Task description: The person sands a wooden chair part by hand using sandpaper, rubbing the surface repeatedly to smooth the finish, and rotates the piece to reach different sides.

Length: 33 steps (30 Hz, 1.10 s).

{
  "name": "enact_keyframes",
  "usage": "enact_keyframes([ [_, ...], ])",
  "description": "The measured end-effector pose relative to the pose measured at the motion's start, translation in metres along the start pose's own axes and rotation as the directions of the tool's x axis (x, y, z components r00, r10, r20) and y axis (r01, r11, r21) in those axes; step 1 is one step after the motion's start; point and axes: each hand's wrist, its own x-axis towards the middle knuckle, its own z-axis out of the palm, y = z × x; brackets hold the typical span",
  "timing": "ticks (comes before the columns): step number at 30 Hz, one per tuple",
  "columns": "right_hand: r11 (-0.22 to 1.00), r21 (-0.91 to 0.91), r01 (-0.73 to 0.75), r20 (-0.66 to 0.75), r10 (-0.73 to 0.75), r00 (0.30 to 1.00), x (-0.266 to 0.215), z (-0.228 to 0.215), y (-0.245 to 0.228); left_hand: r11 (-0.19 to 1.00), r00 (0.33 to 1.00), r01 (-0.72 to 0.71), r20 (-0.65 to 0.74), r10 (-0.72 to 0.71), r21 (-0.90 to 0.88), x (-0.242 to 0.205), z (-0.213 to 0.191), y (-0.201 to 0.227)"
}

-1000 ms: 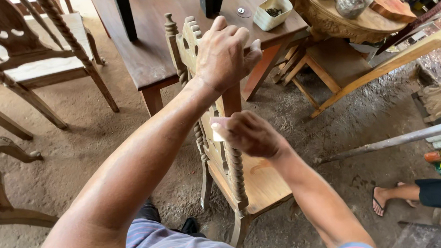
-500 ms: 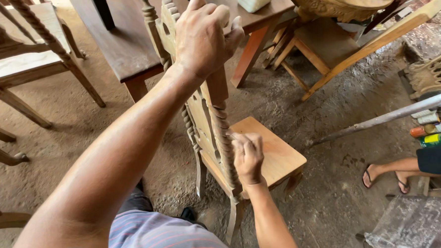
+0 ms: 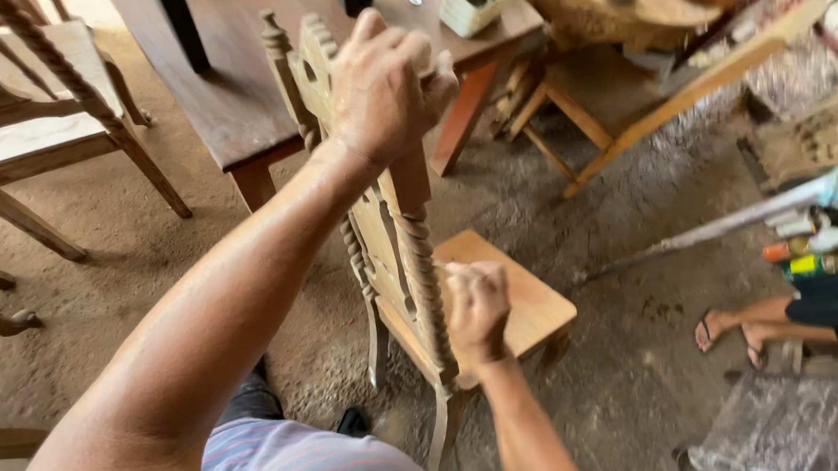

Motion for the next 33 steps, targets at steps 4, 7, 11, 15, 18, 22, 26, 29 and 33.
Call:
enact_keyframes([
  [4,0.981,0.028,0.192,0.055,-0.194,0.98,0.026,0.022,-0.023,1.0,0.993,0.011,0.115,-0.008,-0.021,-0.004,-0.001,0.006],
  [7,0.994,0.09,0.069,-0.014,-0.068,0.998,0.016,0.01,-0.002,0.999,0.991,0.016,0.134,-0.011,-0.035,-0.001,-0.003,0.005],
  [11,0.982,0.015,-0.191,0.024,0.191,0.981,-0.012,-0.005,0.005,1.0,0.997,-0.017,0.071,0.017,0.0,-0.001,-0.004,0.004],
  [15,0.982,-0.002,0.189,0.094,-0.188,0.978,-0.006,0.027,-0.003,0.999,0.996,0.036,0.077,-0.035,-0.01,-0.005,0.002,0.007],
  [18,0.965,-0.022,0.261,0.068,-0.259,0.964,-0.004,0.016,0.002,0.998,0.999,-0.014,0.048,0.017,-0.062,-0.002,-0.005,0.004],
  [22,0.999,-0.037,-0.034,0.054,0.036,0.998,-0.015,-0.02,-0.012,0.998,1.0,-0.018,0.024,0.02,-0.063,0.0,-0.011,0.012],
  [26,0.972,-0.029,0.232,0.04,-0.231,0.972,-0.003,0.008,-0.036,0.952,0.871,0.307,0.407,-0.276,-0.011,0.007,-0.016,0.016],
  [29,0.938,-0.105,0.331,0.118,-0.319,0.94,-0.004,0.011,-0.013,0.996,1.0,-0.004,0.026,0.007,-0.083,0.0,-0.017,0.012],
  [33,0.943,-0.035,0.331,0.074,-0.328,0.942,-0.019,0.032,0.012,0.998,1.0,-0.02,-0.005,0.019,-0.059,-0.001,-0.009,0.009],
])
